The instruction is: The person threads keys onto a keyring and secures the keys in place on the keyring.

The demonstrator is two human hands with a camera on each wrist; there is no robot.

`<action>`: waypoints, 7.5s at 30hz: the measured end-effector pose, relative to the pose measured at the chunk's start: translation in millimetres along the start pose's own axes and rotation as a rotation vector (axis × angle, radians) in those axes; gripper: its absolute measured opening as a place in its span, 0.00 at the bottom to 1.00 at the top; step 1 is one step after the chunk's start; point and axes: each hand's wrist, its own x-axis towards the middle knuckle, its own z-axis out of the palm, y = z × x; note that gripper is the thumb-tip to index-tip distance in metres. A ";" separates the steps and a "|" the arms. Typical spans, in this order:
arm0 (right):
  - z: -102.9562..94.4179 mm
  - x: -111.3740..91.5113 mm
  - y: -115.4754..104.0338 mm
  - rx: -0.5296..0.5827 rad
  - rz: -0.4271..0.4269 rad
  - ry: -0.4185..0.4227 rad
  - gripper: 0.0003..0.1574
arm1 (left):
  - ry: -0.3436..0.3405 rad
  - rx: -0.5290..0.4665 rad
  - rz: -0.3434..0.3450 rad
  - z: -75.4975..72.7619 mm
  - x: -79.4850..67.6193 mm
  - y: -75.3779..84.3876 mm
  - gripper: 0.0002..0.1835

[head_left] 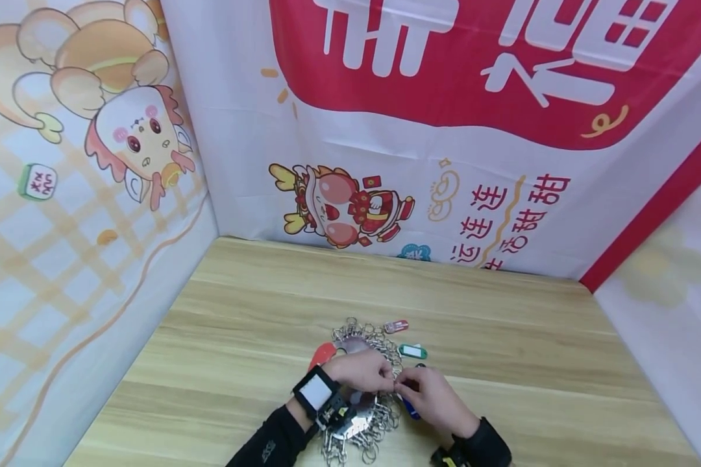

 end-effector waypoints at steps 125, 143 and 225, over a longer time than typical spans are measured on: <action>-0.9 -0.2 -5.8 0.079 0.099 0.206 0.05 | 0.202 0.226 -0.045 5.3 0.5 18.8 0.13; -4.5 -0.4 -6.5 0.052 0.028 0.114 0.04 | 0.191 0.240 -0.075 9.2 4.4 16.8 0.10; 1.1 2.3 -5.4 0.056 0.107 0.167 0.07 | 0.133 0.195 -0.115 12.2 3.3 14.7 0.12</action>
